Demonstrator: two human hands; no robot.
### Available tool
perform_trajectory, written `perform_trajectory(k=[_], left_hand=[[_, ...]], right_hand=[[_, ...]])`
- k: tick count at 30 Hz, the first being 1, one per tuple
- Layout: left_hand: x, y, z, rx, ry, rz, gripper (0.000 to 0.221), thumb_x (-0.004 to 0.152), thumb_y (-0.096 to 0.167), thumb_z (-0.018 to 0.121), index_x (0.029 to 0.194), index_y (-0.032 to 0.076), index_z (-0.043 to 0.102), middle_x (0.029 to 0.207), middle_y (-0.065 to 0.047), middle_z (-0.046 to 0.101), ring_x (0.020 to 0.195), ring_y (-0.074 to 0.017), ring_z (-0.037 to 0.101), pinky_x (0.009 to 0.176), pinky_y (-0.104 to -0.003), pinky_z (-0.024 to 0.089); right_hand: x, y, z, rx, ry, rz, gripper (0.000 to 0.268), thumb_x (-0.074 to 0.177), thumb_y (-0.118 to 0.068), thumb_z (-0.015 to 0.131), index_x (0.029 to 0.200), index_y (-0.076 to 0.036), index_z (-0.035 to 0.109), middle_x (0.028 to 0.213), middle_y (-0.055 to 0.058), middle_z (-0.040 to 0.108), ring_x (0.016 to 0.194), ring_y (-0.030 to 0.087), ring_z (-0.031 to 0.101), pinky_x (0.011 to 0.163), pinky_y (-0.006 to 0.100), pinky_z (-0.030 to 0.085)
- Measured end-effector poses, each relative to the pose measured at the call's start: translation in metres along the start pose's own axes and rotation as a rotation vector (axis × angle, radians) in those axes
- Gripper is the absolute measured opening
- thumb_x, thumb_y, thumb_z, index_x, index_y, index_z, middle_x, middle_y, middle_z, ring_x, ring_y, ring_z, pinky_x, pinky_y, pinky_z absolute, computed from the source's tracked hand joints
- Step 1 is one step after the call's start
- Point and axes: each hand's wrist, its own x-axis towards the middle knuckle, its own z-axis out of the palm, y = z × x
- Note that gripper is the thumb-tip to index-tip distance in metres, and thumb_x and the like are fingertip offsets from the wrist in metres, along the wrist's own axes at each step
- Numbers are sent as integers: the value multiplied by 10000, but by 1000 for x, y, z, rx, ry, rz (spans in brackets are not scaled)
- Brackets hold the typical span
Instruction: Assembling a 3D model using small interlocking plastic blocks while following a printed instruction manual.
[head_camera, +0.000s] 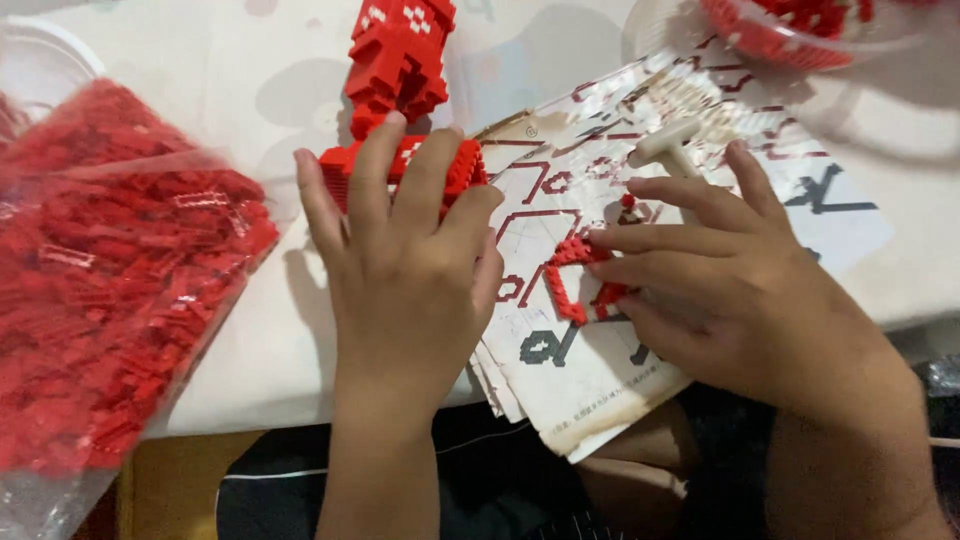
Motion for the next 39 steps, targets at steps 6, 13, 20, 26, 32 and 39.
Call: perform_trajectory(k=[6, 13, 20, 26, 32, 39], left_hand=[[4, 2, 0, -211, -11, 108, 175, 995, 61, 882, 1120, 56, 760, 1443, -244, 567, 1423, -501, 433, 1155, -793, 81], [13, 27, -10, -457, -187, 190, 232, 865, -22, 783, 1072, -38, 681, 1221, -245, 635, 1269, -474, 587, 1162, -756, 324], [12, 32, -4, -354, -291, 212, 324, 827, 30, 792, 1144, 1, 732, 1092, -110, 691, 1109, -339, 611, 1157, -663, 360], [14, 34, -3, -360, -260, 198, 282, 879, 76, 755, 1148, 5, 714, 1023, -107, 667, 985, -329, 603, 958, -489, 477], [6, 32, -3, -400, -329, 165, 345, 806, 40, 742, 1147, -7, 725, 1048, -126, 665, 945, -341, 598, 753, -442, 510], [3, 29, -5, -383, -365, 118, 334, 923, 271, 888, 1075, 52, 686, 877, -77, 612, 807, -289, 569, 638, -385, 461]], right_hand=[[-6, 13, -8, 31, 65, 101, 199, 881, -128, 792, 1071, -86, 750, 1247, 133, 730, 1252, 385, 641, 1276, 577, 279], [-16, 33, -2, 16, 153, 174, 208, 975, -16, 830, 1164, 23, 753, 1333, 287, 666, 1349, 518, 602, 1222, 634, 433], [-24, 28, -10, -26, 106, 276, 325, 961, -61, 893, 1225, 89, 781, 1239, 302, 639, 1145, 440, 616, 1047, 545, 484], [-22, 21, -10, -135, 37, 284, 383, 968, -78, 833, 1329, 39, 784, 1336, 299, 661, 1208, 459, 590, 1089, 561, 493], [-15, 22, -1, -247, -51, 172, 386, 993, -18, 712, 1363, -116, 764, 1497, 221, 698, 1414, 594, 563, 1183, 756, 192], [-24, 32, 0, -35, 84, 207, 241, 1100, 33, 827, 1306, 144, 769, 1333, 313, 695, 1326, 558, 606, 1223, 642, 456]])
